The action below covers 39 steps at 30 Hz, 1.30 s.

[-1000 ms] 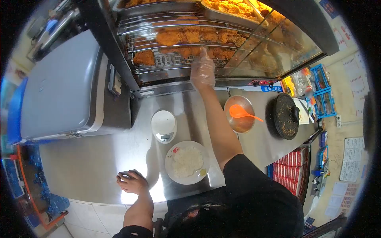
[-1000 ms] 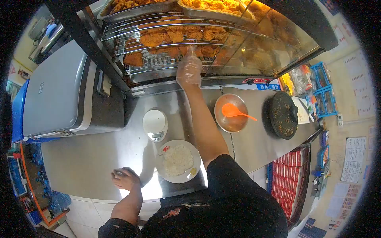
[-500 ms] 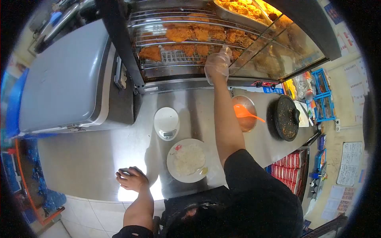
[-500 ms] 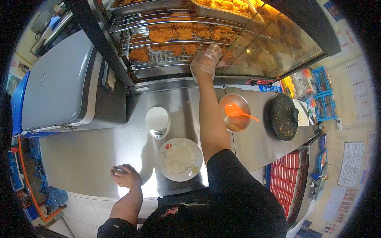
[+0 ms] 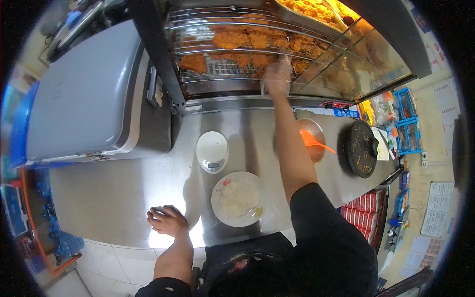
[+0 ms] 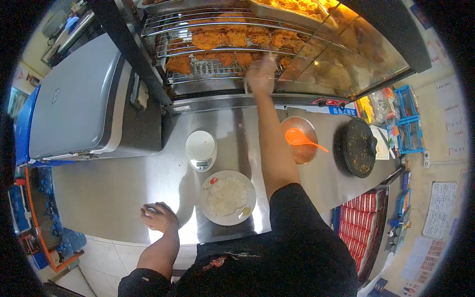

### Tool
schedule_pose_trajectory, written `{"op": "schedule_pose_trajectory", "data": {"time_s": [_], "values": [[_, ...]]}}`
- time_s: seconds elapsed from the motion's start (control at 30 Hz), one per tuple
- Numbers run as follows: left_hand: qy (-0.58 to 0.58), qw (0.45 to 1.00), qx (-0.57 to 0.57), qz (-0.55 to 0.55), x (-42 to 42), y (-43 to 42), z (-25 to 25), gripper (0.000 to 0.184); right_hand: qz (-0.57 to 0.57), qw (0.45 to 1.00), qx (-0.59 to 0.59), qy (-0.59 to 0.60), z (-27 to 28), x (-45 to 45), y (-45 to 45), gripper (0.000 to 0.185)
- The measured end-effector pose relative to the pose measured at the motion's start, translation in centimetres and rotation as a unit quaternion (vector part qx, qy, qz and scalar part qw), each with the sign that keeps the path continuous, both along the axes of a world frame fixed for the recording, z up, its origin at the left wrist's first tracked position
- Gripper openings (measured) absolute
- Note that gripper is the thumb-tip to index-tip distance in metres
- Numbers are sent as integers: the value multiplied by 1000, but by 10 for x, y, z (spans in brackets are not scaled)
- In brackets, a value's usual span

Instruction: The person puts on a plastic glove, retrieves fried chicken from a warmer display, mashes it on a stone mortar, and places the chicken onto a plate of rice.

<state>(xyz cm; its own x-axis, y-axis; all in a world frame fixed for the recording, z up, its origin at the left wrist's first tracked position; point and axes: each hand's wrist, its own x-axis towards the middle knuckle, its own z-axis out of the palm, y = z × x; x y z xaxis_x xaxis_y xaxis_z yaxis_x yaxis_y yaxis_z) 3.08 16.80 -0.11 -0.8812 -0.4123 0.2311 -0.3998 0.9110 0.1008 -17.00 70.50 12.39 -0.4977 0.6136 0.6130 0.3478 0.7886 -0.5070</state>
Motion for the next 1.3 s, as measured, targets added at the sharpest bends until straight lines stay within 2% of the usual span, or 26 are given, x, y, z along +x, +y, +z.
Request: {"op": "schedule_pose_trajectory", "data": {"time_s": [0.07,0.13,0.17,0.2,0.23,0.33,0.4,0.47,0.53,0.57,0.6,0.67,0.7,0.77,0.87,0.9,0.93,1.0,1.13,1.2,1.23,1.3], "values": [[-18,1000,15,9,0,-2,0,51,-22,998,-52,-19,1,-6,10,39],[-13,1000,-13,7,1,-4,-10,50,-9,977,-211,-22,-1,-14,18,37],[-11,1000,-12,10,-1,-3,-10,50,122,935,-332,-26,-11,-20,43,33],[-20,1000,-8,9,0,-5,-10,54,124,935,-332,-27,-31,-28,64,33],[-27,1000,-3,8,1,-5,-10,58,67,937,-336,-63,-54,-38,82,31],[-22,1000,16,10,0,-3,-6,57,-40,974,-198,-105,10,-9,17,19],[-35,999,15,16,0,0,0,57,45,997,-28,-62,33,9,-11,28],[-47,999,12,21,-2,2,7,57,40,997,16,-57,36,11,-37,26],[-52,998,39,27,-3,4,11,52,145,966,204,57,54,7,-61,16],[-52,998,38,28,-3,4,11,52,155,955,244,70,59,5,-74,20],[-47,998,39,28,-3,4,10,53,156,955,244,70,59,3,-75,20],[-44,998,40,30,-3,4,10,53,115,979,162,-56,62,-3,-78,25],[-51,997,47,31,-4,4,11,54,118,978,163,-55,65,-7,-79,25],[-60,996,53,36,-4,4,12,54,14,943,144,-300,71,-14,-79,32],[-60,996,50,38,-4,4,12,55,47,934,165,-314,59,-27,-58,40],[-64,996,52,39,-4,5,13,55,79,956,227,-169,48,-27,-54,40],[-68,995,55,39,-5,5,14,56,80,956,228,-169,40,-29,-47,40],[-70,995,53,40,-5,6,14,56,65,945,189,-260,51,-26,-54,41],[-67,996,48,35,-4,2,9,56,70,956,175,-225,59,-5,-48,45],[-62,996,48,34,-3,2,7,56,83,964,82,-241,53,-7,-31,48],[-56,997,49,31,-3,2,7,56,82,963,82,-242,44,-11,-18,48],[-59,996,54,31,-4,2,9,56,163,882,327,-298,28,-21,2,46]]}}
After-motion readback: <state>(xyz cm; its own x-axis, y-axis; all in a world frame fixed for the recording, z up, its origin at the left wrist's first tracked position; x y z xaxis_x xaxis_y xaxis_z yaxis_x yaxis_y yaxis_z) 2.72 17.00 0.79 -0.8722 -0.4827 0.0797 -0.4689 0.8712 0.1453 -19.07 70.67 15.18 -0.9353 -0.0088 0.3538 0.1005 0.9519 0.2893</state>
